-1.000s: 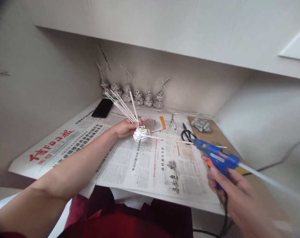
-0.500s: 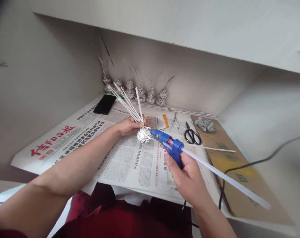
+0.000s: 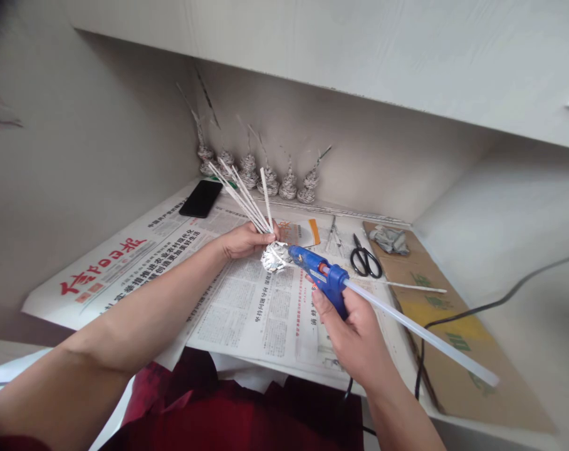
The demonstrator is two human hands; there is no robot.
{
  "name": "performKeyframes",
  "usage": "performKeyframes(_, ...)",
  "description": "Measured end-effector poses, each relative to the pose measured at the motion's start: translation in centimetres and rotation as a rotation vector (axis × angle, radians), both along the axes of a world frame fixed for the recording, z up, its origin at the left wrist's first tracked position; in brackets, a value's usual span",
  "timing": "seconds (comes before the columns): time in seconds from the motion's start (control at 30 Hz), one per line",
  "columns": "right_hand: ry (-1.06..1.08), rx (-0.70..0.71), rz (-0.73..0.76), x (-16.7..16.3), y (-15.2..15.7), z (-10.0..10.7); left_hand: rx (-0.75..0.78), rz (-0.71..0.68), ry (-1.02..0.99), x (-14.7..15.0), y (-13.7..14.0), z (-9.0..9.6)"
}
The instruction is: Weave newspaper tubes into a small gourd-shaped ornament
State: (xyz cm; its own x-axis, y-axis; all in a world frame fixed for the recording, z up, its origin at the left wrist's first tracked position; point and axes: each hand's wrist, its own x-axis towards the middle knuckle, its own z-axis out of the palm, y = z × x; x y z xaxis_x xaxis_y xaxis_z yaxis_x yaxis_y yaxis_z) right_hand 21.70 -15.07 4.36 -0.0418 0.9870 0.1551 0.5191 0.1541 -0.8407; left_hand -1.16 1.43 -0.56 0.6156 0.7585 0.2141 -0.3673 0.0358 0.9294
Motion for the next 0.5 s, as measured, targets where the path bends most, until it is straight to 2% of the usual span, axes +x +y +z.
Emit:
performKeyframes(0.2, 0.003, 0.0, 0.009, -0.3, 0.1, 0.1, 0.064, 0.008, 0.032, 0.0, 0.0, -0.1)
performKeyframes(0.5, -0.004, -0.06, 0.039, 0.2, 0.2, -1.1, 0.115, 0.026, 0.069, 0.1, 0.2, -0.5)
